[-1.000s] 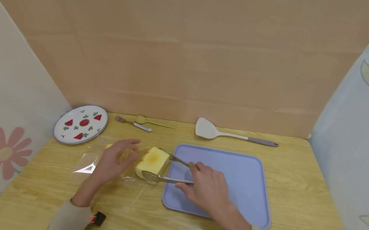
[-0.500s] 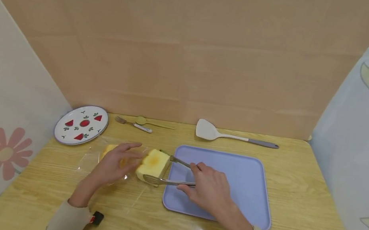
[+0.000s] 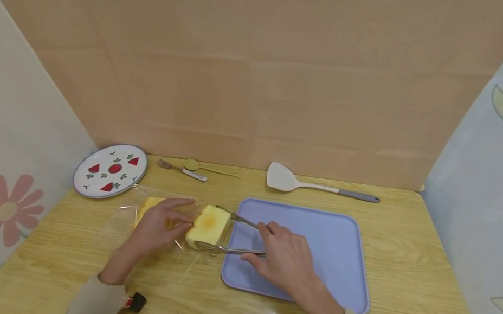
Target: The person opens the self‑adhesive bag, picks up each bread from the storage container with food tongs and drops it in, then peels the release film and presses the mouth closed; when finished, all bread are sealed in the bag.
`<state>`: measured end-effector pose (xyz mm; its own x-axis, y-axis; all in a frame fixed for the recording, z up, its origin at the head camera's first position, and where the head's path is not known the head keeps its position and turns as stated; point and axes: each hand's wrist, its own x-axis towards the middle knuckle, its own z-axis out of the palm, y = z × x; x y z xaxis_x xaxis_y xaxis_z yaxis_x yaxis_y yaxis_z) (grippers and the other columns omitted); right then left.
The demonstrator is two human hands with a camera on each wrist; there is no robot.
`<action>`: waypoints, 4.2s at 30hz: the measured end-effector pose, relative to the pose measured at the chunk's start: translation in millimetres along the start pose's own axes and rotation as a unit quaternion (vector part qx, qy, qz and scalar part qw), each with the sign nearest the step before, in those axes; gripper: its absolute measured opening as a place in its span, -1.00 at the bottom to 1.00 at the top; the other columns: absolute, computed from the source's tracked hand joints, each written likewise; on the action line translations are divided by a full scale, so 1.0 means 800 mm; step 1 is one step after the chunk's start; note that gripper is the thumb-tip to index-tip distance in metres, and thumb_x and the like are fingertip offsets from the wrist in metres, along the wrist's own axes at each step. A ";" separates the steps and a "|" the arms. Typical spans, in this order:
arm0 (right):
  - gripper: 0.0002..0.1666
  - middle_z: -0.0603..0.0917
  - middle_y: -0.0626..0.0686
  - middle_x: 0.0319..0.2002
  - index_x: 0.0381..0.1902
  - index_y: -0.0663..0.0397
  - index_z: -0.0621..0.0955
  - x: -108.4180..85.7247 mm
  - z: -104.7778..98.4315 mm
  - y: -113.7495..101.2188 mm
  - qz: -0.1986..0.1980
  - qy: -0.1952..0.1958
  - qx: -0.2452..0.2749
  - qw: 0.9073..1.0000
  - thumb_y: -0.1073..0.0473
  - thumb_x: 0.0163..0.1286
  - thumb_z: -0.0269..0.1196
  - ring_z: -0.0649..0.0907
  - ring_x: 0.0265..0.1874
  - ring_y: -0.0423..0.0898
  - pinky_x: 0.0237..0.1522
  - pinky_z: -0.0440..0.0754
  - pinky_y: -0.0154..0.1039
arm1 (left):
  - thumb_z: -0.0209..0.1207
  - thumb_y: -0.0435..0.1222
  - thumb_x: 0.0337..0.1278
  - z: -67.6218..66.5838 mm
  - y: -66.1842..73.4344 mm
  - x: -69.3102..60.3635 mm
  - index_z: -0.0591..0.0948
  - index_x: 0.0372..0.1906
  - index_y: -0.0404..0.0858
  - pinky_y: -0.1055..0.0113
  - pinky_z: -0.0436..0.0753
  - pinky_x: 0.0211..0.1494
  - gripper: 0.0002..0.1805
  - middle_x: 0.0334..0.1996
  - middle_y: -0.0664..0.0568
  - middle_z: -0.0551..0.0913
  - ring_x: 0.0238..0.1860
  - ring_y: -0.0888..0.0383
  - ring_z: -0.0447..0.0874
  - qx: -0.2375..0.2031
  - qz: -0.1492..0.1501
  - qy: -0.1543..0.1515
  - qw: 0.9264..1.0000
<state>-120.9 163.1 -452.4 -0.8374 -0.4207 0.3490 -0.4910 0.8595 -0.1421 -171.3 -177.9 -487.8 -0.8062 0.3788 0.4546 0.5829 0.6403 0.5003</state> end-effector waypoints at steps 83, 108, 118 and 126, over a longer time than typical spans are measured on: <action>-0.16 0.86 0.01 -0.04 0.20 0.08 0.82 0.018 0.015 -0.006 -0.027 -0.013 0.026 0.999 -0.37 0.16 0.66 0.83 -0.29 -0.02 -0.52 0.68 -0.21 | 0.31 -0.08 0.63 -0.017 -0.013 -0.005 0.69 0.46 -0.19 -0.16 0.28 0.73 -0.50 0.52 -0.17 0.60 0.63 -0.23 0.42 -0.034 0.025 -0.082 0.996; -0.14 0.83 -0.02 -0.09 0.22 0.12 0.81 0.016 0.024 -0.013 -0.052 -0.031 0.054 0.997 -0.42 0.24 0.58 0.74 -0.43 -0.14 -0.61 0.48 -0.39 | 0.45 -0.37 0.42 0.000 0.012 0.003 0.89 -0.02 -0.25 -0.16 0.75 0.32 -0.87 0.14 -0.15 0.86 0.25 -0.20 0.82 -0.066 -0.009 0.040 0.997; -0.14 0.84 -0.03 -0.07 0.23 0.09 0.82 0.015 0.025 -0.013 -0.052 -0.034 0.065 0.996 -0.43 0.23 0.59 0.75 -0.42 -0.15 -0.60 0.48 -0.40 | 0.44 -0.41 0.43 -0.004 0.019 0.007 0.89 -0.03 -0.28 -0.23 0.74 0.30 -0.87 0.11 -0.15 0.87 0.22 -0.22 0.83 -0.077 -0.016 0.044 0.996; -0.04 0.83 -0.01 -0.01 0.27 0.07 0.79 0.016 0.016 -0.012 -0.024 -0.063 0.042 0.997 -0.47 0.14 0.63 0.81 -0.27 -0.09 -0.53 0.61 -0.31 | 0.31 -0.35 0.56 -0.010 0.004 0.000 0.80 0.15 -0.35 -0.37 0.47 0.55 -0.76 0.23 -0.30 0.78 0.35 -0.34 0.70 -0.058 0.023 -0.030 0.998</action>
<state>-129.9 145.4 -458.0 -0.8337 -0.4976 0.2393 -0.5446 0.8126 -0.2077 -168.6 -181.4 -480.1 -0.7810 0.4480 0.4352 0.6243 0.5411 0.5634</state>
